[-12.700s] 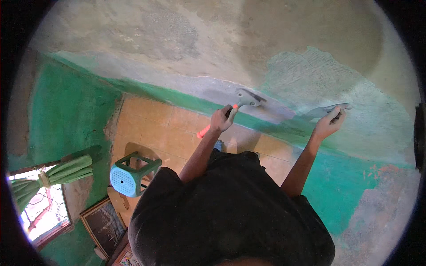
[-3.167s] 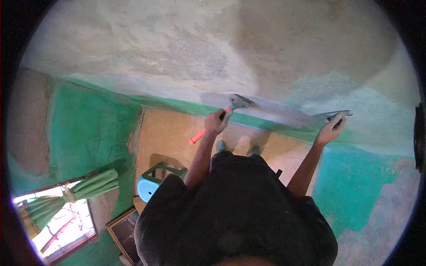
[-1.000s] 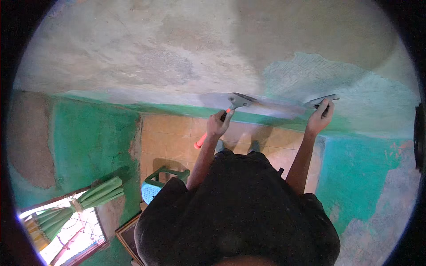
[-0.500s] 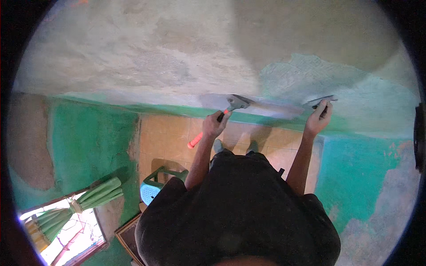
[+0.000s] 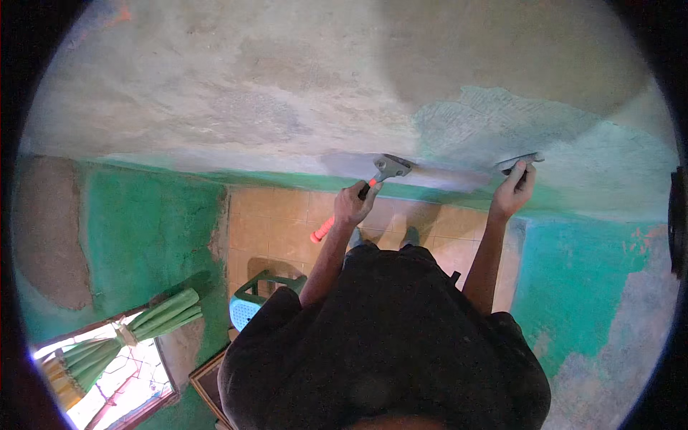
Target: Applying and smoothing wall putty or plaster using scrapers on a damaged wall section.
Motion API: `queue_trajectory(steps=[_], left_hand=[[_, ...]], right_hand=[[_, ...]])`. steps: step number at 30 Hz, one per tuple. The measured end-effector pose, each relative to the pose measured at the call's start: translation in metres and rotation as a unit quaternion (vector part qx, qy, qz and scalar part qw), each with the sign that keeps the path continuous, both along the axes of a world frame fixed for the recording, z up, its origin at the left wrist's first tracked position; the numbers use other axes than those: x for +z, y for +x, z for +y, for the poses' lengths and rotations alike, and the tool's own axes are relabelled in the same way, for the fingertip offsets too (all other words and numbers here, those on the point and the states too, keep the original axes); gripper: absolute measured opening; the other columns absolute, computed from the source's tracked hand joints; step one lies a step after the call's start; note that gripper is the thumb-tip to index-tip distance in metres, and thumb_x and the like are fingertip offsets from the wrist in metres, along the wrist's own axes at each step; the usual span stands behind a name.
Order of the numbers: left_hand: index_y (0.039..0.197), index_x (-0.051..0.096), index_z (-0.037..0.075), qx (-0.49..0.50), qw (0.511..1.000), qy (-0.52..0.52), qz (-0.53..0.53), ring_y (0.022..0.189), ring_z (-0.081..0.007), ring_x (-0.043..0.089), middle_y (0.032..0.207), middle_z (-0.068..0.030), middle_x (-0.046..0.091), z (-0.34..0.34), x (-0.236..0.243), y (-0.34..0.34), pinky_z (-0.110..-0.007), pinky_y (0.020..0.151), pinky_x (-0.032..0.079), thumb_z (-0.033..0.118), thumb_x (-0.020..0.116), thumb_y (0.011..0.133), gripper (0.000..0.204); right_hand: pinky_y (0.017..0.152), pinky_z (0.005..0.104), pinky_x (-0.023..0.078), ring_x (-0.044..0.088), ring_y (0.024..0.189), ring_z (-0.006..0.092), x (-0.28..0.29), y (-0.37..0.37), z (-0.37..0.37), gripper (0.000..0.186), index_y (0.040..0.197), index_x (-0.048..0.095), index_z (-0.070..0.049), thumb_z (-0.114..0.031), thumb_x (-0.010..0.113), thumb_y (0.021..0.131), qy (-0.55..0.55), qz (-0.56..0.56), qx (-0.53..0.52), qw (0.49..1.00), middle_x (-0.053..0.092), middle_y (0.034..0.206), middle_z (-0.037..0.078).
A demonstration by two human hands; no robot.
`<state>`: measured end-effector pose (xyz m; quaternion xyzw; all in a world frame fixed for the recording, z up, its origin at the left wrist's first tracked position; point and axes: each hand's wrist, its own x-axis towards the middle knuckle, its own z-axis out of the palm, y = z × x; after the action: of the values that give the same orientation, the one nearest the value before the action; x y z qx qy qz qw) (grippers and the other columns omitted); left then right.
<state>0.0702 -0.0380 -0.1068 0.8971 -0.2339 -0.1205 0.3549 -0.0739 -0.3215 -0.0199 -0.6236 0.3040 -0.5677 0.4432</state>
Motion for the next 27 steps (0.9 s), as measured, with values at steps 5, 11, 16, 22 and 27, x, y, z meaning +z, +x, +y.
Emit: queue_trajectory(steps=[5,11,16,22,27], left_hand=[[0.07,0.059,0.005,0.018,0.999,0.006,-0.026,0.057,-0.0391,0.06,0.056,-0.0156,0.056,0.013,0.006,0.007,-0.047,0.05,0.043,0.053,0.062,0.087,0.051],[0.071,0.059,0.006,-0.021,0.998,0.006,-0.051,0.058,-0.0389,0.061,0.057,-0.0155,0.058,-0.007,0.004,0.001,-0.047,0.051,0.045,0.052,0.064,0.085,0.049],[0.071,0.058,0.004,0.018,0.998,0.005,-0.056,0.055,-0.0388,0.058,0.058,-0.0163,0.057,0.003,0.002,-0.003,-0.045,0.05,0.043,0.047,0.064,0.087,0.046],[0.072,0.06,0.005,-0.015,0.997,0.027,-0.076,0.06,-0.0384,0.061,0.06,-0.0155,0.059,-0.011,0.015,-0.007,-0.047,0.052,0.045,0.05,0.064,0.086,0.048],[0.073,0.061,0.005,0.008,0.998,0.03,-0.054,0.06,-0.0374,0.062,0.06,-0.0155,0.06,-0.004,0.006,-0.007,-0.047,0.054,0.046,0.053,0.062,0.086,0.05]], right_hand=[[0.062,0.0233,0.039,0.046,0.07,0.0078,-0.003,-0.005,-0.003,0.019,0.095,0.056,0.001,-0.017,0.051,0.1,-0.019,0.03,-0.018,0.999,0.052,0.077,0.0],[0.061,0.0236,0.039,0.046,0.068,0.0082,0.002,-0.001,0.0,0.019,0.095,0.056,0.001,-0.017,0.051,0.1,-0.017,0.025,-0.014,0.999,0.052,0.076,0.0],[0.06,0.0231,0.038,0.046,0.067,0.0077,-0.003,-0.004,-0.005,0.019,0.094,0.056,0.001,-0.017,0.051,0.099,-0.035,0.032,-0.024,0.999,0.053,0.075,0.0],[0.058,0.0233,0.037,0.044,0.065,0.0072,0.003,0.0,0.002,0.021,0.091,0.056,0.001,-0.018,0.052,0.099,-0.027,0.004,-0.013,1.0,0.052,0.073,-0.001],[0.058,0.0232,0.038,0.046,0.066,0.0073,-0.008,-0.005,-0.006,0.019,0.092,0.057,0.0,-0.017,0.052,0.099,-0.029,0.039,-0.023,0.999,0.054,0.074,0.0]])
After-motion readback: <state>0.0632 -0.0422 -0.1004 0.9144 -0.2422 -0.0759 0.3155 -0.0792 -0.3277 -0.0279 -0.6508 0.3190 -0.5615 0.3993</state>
